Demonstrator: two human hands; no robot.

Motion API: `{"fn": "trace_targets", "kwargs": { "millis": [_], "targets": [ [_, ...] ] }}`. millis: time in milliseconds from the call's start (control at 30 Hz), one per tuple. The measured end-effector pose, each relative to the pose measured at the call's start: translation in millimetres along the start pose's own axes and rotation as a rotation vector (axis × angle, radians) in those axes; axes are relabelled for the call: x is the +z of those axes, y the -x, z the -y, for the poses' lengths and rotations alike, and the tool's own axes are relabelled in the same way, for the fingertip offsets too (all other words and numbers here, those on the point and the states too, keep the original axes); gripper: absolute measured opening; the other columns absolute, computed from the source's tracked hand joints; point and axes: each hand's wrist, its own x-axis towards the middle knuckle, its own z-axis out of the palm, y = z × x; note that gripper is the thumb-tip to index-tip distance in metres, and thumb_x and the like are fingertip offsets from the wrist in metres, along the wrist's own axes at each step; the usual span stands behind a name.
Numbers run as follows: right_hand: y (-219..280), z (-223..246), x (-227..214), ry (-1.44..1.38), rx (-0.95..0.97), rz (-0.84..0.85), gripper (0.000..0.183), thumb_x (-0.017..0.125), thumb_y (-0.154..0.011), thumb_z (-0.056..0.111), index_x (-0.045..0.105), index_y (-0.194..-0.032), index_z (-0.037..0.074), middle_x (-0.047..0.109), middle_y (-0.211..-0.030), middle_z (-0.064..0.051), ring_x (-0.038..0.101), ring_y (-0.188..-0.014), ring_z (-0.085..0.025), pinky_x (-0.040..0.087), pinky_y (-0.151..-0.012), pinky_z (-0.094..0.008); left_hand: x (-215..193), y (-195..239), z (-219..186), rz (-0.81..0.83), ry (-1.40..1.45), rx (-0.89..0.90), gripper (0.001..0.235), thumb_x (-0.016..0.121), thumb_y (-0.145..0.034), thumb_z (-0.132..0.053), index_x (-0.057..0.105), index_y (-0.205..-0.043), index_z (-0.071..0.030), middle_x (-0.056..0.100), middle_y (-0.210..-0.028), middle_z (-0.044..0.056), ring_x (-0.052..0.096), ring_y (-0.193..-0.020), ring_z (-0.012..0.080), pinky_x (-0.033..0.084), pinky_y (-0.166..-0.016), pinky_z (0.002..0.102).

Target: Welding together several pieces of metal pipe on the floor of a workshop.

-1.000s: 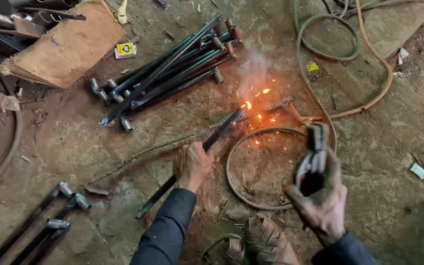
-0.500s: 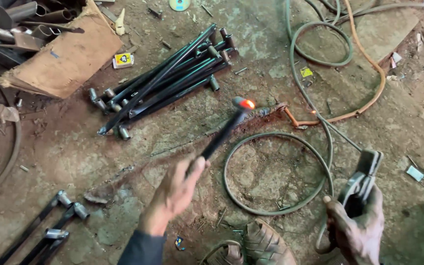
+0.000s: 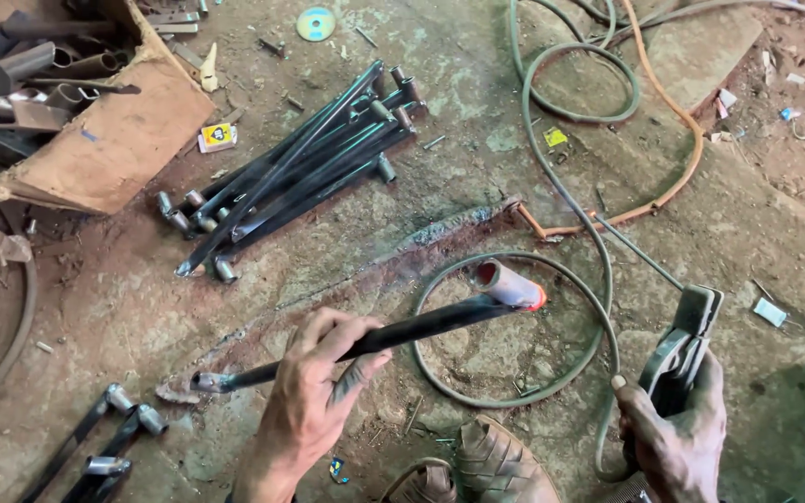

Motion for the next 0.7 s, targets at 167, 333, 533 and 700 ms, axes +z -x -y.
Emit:
{"fn": "trace_targets", "kwargs": {
  "millis": [167,333,533,700],
  "targets": [
    [-2.1,-5.0,-3.9,-0.006,-0.009,-0.002,0.090,0.078,-0.076,0.006,0.035,-0.154,0.005,0.062,-0.082,-0.013,0.063,-0.063,-0.021,0.054,-0.053,-0.037,-11.8,-8.5,-21.6,-0.022,0.065,-0.017,0.024,0.068,-0.095,-0.025,0.072,-0.113,-0.010,0.069,-0.105,0.005,0.071,-0.097,0.0171,0.060,-0.083,0.039],
    [-3.0,-10.6,-6.2,-0.006,-0.049,-0.009,0.089,0.078,-0.076,0.006,0.037,-0.155,0.005,0.061,-0.086,-0.013,0.063,-0.064,-0.021,0.055,-0.054,-0.037,-7.1,-3.3,-8.5,0.036,0.178,-0.087,0.034,0.060,-0.100,-0.030,0.070,-0.117,-0.003,0.070,-0.095,0.008,0.071,-0.073,0.0130,0.063,-0.060,0.030],
    [-3.8,-16.8,-7.4,-0.009,0.003,-0.008,0.084,0.078,-0.077,0.004,0.042,-0.153,0.006,0.061,-0.085,-0.014,0.063,-0.064,-0.022,0.052,-0.055,-0.038,-11.1,-2.9,-16.8,0.084,0.217,-0.242,0.045,0.049,-0.104,-0.039,0.073,-0.115,-0.003,0.052,-0.051,0.000,0.047,-0.042,0.0102,0.036,-0.040,0.033],
    [-15.7,-58.2,-14.2,-0.137,-0.129,0.052,0.086,0.081,-0.078,0.005,0.039,-0.153,0.005,0.062,-0.084,-0.011,0.065,-0.062,-0.020,0.055,-0.051,-0.036,-2.1,2.3,0.3,0.133,0.169,-0.413,0.038,0.044,-0.105,-0.029,0.073,-0.116,-0.008,0.055,-0.058,0.005,0.044,-0.043,0.0194,0.034,-0.039,0.039]
  ]
}}
